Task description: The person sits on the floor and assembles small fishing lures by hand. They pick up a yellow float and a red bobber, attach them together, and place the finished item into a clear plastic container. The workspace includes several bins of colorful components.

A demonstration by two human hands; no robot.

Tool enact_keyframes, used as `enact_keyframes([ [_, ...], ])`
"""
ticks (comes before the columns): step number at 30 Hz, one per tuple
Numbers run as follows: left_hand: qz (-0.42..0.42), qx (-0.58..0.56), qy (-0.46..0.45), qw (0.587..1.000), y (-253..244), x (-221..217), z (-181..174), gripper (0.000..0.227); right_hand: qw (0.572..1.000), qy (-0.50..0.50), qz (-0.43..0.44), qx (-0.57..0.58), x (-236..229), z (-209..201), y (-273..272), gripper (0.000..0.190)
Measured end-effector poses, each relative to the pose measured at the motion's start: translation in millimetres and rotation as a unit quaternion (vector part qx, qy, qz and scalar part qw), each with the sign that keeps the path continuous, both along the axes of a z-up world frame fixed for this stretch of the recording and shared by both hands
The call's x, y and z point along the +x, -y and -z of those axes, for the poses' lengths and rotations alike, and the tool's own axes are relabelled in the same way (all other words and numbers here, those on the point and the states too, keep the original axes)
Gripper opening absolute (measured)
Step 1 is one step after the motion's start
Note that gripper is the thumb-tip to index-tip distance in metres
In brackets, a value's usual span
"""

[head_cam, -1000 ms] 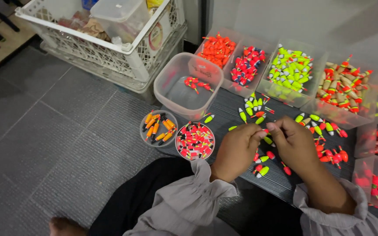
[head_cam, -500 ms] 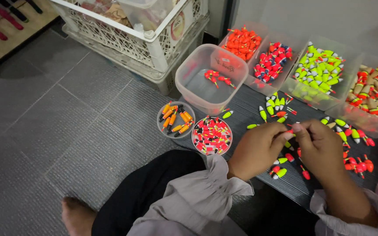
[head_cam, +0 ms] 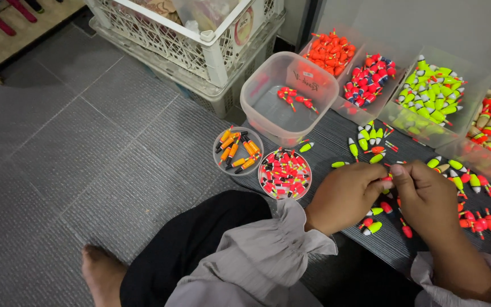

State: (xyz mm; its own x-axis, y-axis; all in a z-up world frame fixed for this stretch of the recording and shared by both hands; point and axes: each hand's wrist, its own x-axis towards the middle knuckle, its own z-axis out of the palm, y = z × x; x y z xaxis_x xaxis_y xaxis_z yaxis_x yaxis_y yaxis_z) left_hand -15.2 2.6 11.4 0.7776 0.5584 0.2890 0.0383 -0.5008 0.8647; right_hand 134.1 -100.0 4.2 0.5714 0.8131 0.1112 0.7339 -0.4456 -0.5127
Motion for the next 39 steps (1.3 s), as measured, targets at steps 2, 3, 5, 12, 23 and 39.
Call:
enact_keyframes([
  [2,-0.002,-0.003,0.009,1.0,0,-1,-1,0.026,1.0,-0.011,0.001,0.003,-1,-1,-1,0.037],
  [3,-0.002,-0.005,0.017,1.0,1,-1,-2,0.026,1.0,-0.021,0.004,0.006,-1,-2,-1,0.038],
  [5,-0.004,-0.011,0.007,1.0,1,-3,-6,0.026,0.998,-0.046,-0.004,0.029,-3,-2,-1,0.041],
  [12,-0.006,-0.024,-0.02,0.999,0,-4,-12,0.028,0.997,-0.065,-0.035,0.024,4,1,1,0.027],
  [23,0.022,-0.015,-0.014,1.0,-3,-3,-6,0.02,0.997,-0.03,-0.072,-0.011,12,9,0,0.043],
  [39,-0.007,-0.04,-0.044,0.998,0,-1,-10,0.009,0.975,-0.111,-0.154,0.118,-4,-35,-5,0.036],
])
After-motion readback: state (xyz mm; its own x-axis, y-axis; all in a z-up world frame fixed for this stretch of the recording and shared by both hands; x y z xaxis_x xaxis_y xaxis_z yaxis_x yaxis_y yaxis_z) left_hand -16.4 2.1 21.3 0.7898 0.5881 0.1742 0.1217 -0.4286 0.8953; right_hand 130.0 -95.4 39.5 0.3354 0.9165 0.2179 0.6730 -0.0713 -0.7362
